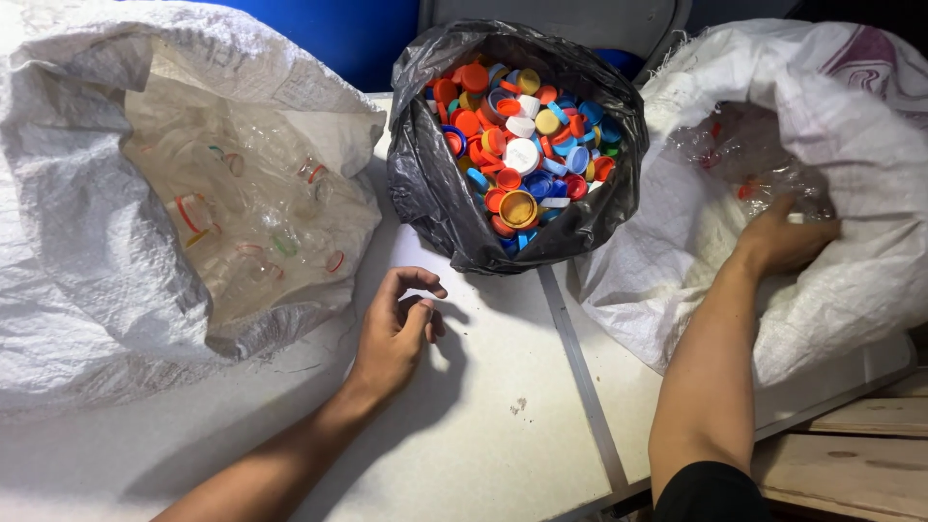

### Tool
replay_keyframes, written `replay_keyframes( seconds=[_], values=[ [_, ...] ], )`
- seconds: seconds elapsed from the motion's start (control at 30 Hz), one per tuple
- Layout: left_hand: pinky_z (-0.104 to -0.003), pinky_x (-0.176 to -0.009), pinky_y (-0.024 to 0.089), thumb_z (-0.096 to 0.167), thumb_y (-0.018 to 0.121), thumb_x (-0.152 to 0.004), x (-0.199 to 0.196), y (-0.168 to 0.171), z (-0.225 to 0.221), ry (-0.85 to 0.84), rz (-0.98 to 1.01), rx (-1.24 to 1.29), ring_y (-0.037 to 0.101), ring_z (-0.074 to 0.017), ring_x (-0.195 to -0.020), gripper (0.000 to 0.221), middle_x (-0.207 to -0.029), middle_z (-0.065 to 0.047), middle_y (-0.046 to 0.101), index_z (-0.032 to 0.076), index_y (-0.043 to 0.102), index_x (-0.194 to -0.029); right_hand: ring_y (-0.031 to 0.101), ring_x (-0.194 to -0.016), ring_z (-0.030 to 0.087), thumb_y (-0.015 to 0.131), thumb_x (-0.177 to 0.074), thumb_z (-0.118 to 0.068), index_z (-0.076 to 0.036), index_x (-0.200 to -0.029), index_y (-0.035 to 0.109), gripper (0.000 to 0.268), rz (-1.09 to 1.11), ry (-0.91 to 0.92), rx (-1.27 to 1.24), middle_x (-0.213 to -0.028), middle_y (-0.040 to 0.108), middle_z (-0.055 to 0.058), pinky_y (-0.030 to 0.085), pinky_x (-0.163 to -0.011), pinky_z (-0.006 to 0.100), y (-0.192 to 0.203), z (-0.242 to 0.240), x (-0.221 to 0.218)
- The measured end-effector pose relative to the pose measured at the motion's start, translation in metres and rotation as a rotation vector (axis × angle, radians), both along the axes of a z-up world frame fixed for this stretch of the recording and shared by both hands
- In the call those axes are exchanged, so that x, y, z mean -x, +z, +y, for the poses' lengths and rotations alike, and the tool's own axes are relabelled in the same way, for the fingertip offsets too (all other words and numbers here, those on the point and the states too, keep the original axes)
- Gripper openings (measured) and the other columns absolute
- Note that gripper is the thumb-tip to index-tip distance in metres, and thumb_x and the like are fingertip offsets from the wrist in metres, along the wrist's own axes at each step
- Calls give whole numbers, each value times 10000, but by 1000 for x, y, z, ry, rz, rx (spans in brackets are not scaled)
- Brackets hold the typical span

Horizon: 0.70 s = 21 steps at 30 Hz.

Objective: The person removes plastic bottles from a white sack, unscrews the caps by hand, and places the caps into a black bag. The empty bottles are then placed into a second white sack. The process is repeated for multiple bottles.

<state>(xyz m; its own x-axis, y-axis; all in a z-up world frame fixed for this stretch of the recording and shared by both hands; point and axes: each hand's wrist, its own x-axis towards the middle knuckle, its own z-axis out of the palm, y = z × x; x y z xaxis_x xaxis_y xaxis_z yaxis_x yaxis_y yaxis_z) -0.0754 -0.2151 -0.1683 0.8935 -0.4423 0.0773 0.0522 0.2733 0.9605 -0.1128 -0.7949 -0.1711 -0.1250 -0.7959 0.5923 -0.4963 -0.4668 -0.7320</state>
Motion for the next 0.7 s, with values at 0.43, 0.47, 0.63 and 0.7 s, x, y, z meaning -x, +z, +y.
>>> replay_keyframes(
  seconds=[0.43, 0.47, 0.63, 0.7],
  values=[
    [-254, -641, 510, -4, 488, -985, 1, -1, -1, -12, -3, -20, 589, -100, -704, 216, -1109, -114, 648, -3, 518, -1199, 494, -1405, 413, 771, -986, -191, 137, -1451, 380, 691, -204, 270, 449, -1483, 485, 333, 363, -1219, 446, 34, -33, -5],
    [-255, -640, 510, -5, 491, -985, 2, -2, 0, -11, -2, -14, 587, -100, -701, 215, -1106, -115, 649, -4, 519, -1198, 334, -1496, 418, 830, -992, -293, 125, -1523, 304, 856, 29, 276, 228, -1578, 344, 334, 232, -1264, 445, 23, -36, -7],
    [-258, -638, 510, -10, 494, -984, 0, -1, -1, -11, -13, 18, 591, -102, -700, 212, -1092, -117, 648, -8, 519, -1195, 181, -1473, 484, 995, -736, -322, 125, -1550, 177, 1237, 453, 435, -62, -1582, 173, 410, 187, -1201, 434, 12, 10, -16],
    [-257, -645, 518, -10, 494, -983, 2, 1, -1, -19, -18, 12, 591, -99, -698, 212, -1090, -113, 648, -8, 518, -1194, 382, -1460, 417, 987, -693, -331, 63, -1584, 241, 1228, 462, 468, -191, -1586, 351, 329, 333, -1204, 394, 11, 27, -13]
  ],
)
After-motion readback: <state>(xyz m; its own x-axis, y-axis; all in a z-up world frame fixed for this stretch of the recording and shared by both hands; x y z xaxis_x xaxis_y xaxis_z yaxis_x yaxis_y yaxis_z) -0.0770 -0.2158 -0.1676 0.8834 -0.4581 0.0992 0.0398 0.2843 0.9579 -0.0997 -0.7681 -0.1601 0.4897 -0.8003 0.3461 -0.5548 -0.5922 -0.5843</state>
